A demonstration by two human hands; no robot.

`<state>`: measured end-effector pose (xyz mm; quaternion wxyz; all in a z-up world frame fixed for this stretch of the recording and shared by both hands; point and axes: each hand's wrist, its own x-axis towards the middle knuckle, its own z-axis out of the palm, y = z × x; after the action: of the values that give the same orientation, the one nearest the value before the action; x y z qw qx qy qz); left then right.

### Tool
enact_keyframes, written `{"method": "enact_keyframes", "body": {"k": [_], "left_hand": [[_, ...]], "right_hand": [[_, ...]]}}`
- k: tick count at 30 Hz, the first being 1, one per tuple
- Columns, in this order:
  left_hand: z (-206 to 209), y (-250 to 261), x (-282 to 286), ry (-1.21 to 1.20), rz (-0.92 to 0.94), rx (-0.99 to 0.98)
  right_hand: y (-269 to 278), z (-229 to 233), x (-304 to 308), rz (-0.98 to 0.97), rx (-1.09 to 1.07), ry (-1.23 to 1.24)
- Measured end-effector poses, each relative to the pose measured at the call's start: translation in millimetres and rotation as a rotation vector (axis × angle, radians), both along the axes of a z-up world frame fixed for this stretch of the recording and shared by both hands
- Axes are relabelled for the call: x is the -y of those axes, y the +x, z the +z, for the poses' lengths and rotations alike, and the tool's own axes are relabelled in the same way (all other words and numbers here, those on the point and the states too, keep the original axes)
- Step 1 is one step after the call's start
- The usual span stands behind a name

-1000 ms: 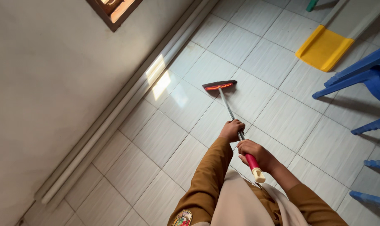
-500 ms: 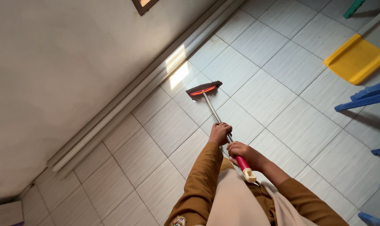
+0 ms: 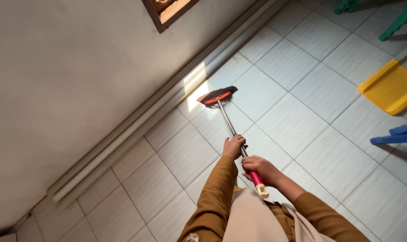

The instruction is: The person sweeps the floor using a broom, pushing debris along the tiled surface and navigating around chairs and a table.

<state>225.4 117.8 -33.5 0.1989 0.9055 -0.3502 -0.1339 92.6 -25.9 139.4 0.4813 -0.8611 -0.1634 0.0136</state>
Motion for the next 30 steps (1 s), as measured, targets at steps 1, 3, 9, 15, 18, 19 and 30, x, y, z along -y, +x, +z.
{"method": "enact_keyframes", "body": {"k": [1, 3, 9, 15, 18, 19, 30], "left_hand": [[-2.1, 15.0, 0.8, 0.000, -0.001, -0.002], [-6.4, 47.8, 4.7, 0.019, 0.050, 0.011], [-12.7, 111.7, 19.5, -0.076, 0.012, -0.044], [-26.5, 152.5, 50.6, 0.044, -0.193, 0.000], [-25.7, 169.2, 57.9, 0.021, -0.092, -0.047], [-25.0, 176.3, 60.6, 0.019, -0.096, -0.046], [-16.2, 202.8, 54.5, -0.209, -0.287, -0.070]], "right_hand": [[17.1, -2.1, 0.7, 0.005, -0.033, -0.023], [46.6, -4.2, 0.6, 0.007, -0.066, -0.046], [105.1, 19.2, 6.7, -0.114, -0.056, -0.082], [130.8, 26.8, 15.6, -0.286, -0.185, -0.035], [156.9, 13.4, 16.1, -0.273, -0.174, -0.043], [165.8, 8.0, 17.0, -0.277, -0.169, -0.033], [172.7, 26.0, 17.5, -0.296, -0.137, 0.072]]}}
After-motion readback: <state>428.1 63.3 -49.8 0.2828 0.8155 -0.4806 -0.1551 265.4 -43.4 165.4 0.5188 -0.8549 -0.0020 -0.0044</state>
